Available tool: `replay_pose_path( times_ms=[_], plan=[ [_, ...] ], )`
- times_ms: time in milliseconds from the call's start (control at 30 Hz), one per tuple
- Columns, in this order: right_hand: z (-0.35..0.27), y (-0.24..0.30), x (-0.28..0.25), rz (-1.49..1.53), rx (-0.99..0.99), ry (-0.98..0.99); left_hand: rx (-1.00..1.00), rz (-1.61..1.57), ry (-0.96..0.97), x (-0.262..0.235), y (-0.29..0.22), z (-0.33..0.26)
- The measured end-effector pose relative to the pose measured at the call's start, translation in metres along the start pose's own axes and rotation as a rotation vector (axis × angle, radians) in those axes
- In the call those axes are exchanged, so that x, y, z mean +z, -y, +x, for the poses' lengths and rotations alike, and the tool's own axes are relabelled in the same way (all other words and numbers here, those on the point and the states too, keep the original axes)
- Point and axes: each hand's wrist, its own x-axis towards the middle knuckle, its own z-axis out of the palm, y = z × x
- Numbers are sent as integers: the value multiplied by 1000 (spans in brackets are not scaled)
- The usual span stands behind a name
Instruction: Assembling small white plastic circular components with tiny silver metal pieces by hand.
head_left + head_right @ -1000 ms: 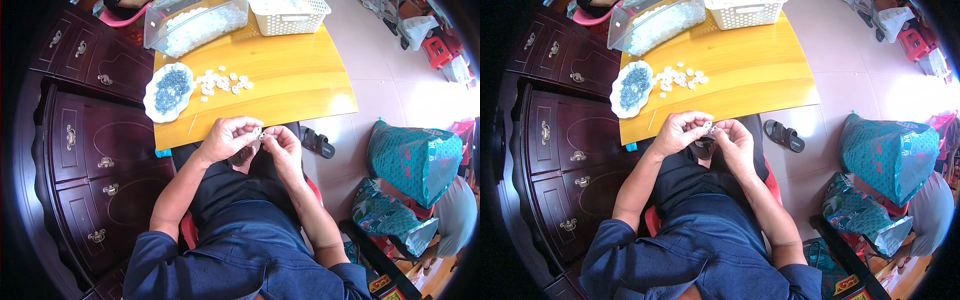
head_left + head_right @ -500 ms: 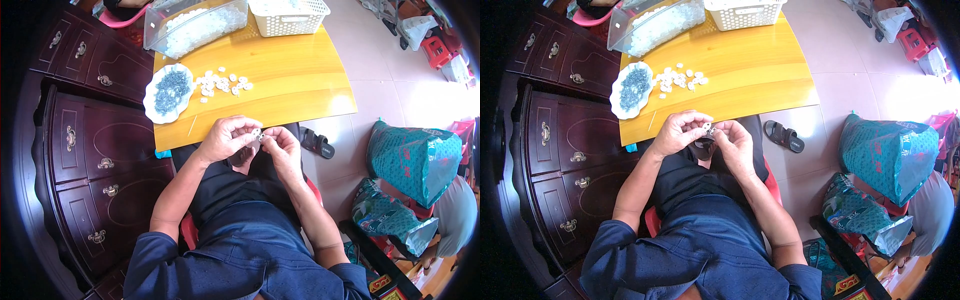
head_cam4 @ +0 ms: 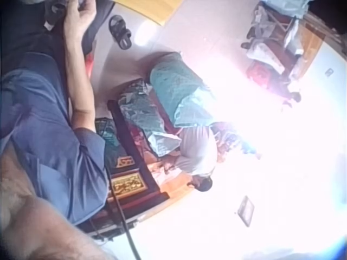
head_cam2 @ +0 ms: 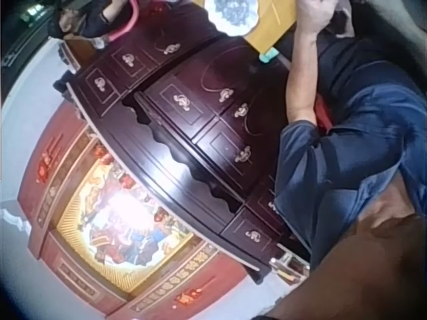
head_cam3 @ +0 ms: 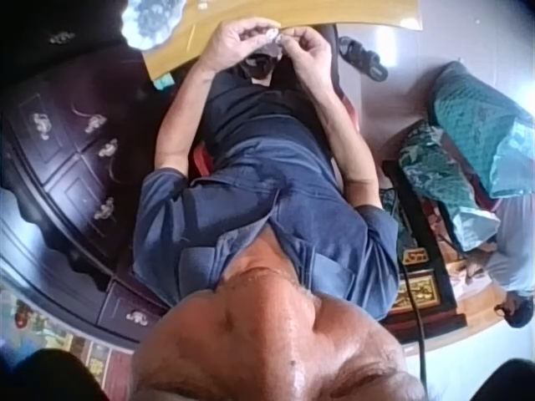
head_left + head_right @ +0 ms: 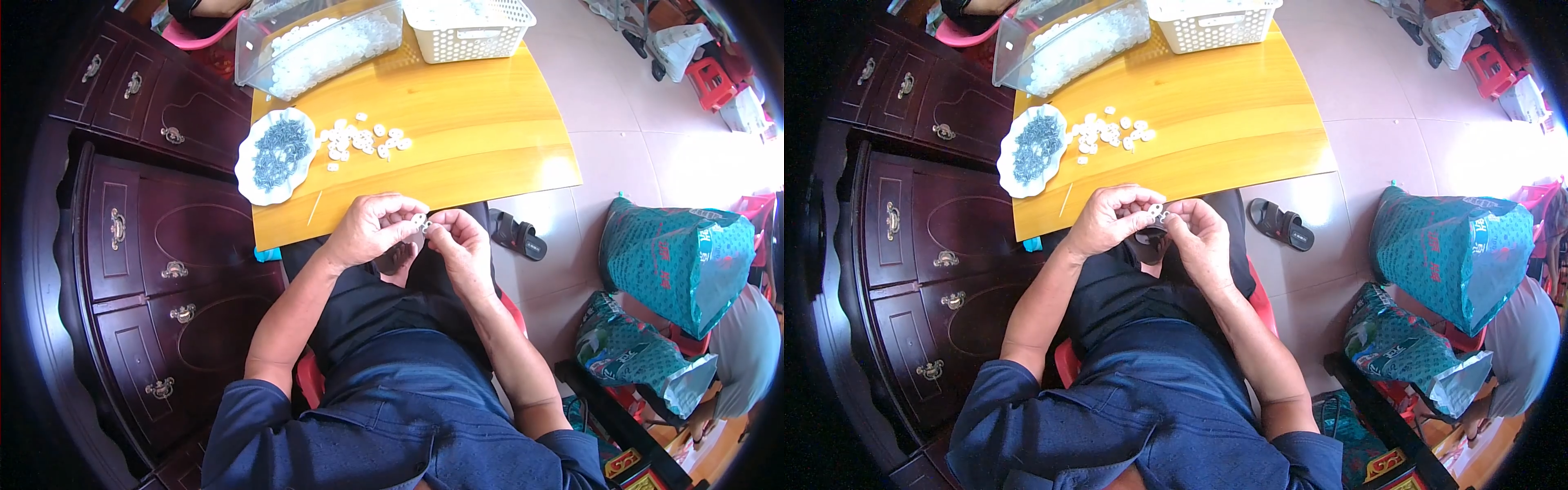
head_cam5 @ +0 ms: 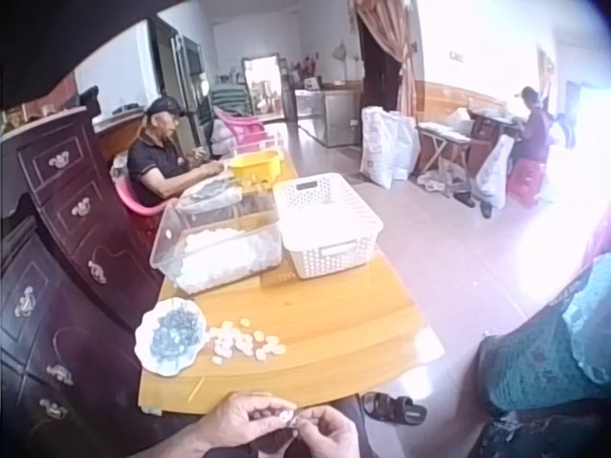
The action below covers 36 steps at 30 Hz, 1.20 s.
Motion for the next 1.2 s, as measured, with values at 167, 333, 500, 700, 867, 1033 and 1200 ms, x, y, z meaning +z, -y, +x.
replay_pose_path(
  times_ms=[167, 333, 500, 700, 867, 1033, 1200],
  plan=[
    [-1, 1, 0, 9, -8, -11, -13, -4, 34, -1, 0, 2],
    [-1, 2, 0, 3, -14, -10, -38, -23, 55, -2, -1, 3],
    [0, -1, -3, 39, 19, 4, -62, -70, 64, -1, 5, 4],
    [-1, 3, -1, 44, 45, 20, -54, -86, 86, 1, 4, 4],
    [0, 2, -1, 38, 35, 14, -52, -100, 87, 1, 6, 4],
    [1, 3, -3, 9, 76, 9, -20, -55, 57, 1, 5, 3],
    [2, 2, -6, 44, 181, 64, 42, -24, 59, 3, 0, 3]
  ],
)
